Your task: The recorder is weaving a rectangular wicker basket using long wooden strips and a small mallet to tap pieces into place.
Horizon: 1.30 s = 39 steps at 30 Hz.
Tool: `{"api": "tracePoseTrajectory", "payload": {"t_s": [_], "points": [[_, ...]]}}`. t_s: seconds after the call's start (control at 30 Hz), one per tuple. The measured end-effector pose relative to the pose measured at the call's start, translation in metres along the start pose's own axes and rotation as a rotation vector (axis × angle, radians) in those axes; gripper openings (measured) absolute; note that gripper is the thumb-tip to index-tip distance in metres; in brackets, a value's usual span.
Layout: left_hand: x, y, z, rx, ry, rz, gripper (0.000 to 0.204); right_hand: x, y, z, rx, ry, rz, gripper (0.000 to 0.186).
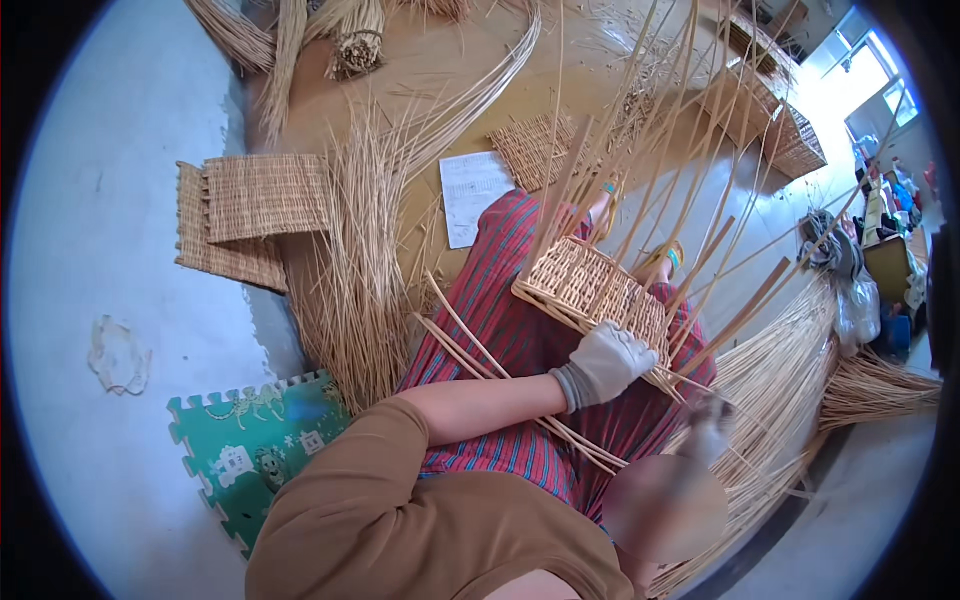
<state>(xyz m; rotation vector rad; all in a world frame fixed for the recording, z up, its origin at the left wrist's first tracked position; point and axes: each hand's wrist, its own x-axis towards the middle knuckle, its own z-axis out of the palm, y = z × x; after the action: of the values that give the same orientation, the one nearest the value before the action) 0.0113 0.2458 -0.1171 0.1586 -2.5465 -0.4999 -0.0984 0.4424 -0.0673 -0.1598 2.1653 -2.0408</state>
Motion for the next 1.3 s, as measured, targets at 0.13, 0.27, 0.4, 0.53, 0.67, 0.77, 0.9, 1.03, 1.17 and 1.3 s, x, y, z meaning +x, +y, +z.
{"api": "tracePoseTrajectory", "payload": {"t_s": [0.13,0.27,0.4,0.53,0.67,0.77,0.9,1.03,1.17,1.3], "points": [[-0.010,-0.001,0.008,-0.023,-0.021,-0.024,0.037,0.065,-0.014,0.027,0.065,-0.179,-0.215,0.033],[-0.009,-0.004,0.008,0.024,0.108,-0.002,0.057,0.093,-0.054,0.074,-0.325,-0.490,-0.366,0.056],[-0.001,-0.008,-0.008,0.077,0.043,-0.052,0.063,0.090,-0.079,0.108,-0.362,-0.545,-0.456,0.069],[0.009,-0.014,-0.034,0.029,0.029,-0.130,0.062,0.086,-0.104,0.145,-0.585,-0.440,-0.632,0.079],[0.020,-0.023,-0.053,0.020,-0.017,-0.097,0.058,0.067,-0.116,0.179,-0.469,-0.369,-0.660,0.089],[0.026,-0.034,-0.060,0.065,-0.153,-0.147,0.053,0.040,-0.107,0.157,-0.645,-0.398,-0.456,0.091],[0.029,-0.035,-0.063,0.233,-0.019,-0.084,0.045,0.022,-0.074,0.097,-1.149,-0.441,-1.039,0.072],[0.037,-0.017,-0.052,0.206,0.367,0.010,0.026,0.043,-0.050,0.072,-1.254,-0.490,-1.127,0.041],[0.050,-0.015,-0.040,0.089,0.040,0.024,0.012,0.060,-0.043,0.073,-1.214,-0.592,-1.037,0.033],[0.051,-0.022,-0.045,0.047,-0.002,0.007,0.017,0.063,-0.043,0.071,-1.104,-0.614,-1.135,0.020]]}}
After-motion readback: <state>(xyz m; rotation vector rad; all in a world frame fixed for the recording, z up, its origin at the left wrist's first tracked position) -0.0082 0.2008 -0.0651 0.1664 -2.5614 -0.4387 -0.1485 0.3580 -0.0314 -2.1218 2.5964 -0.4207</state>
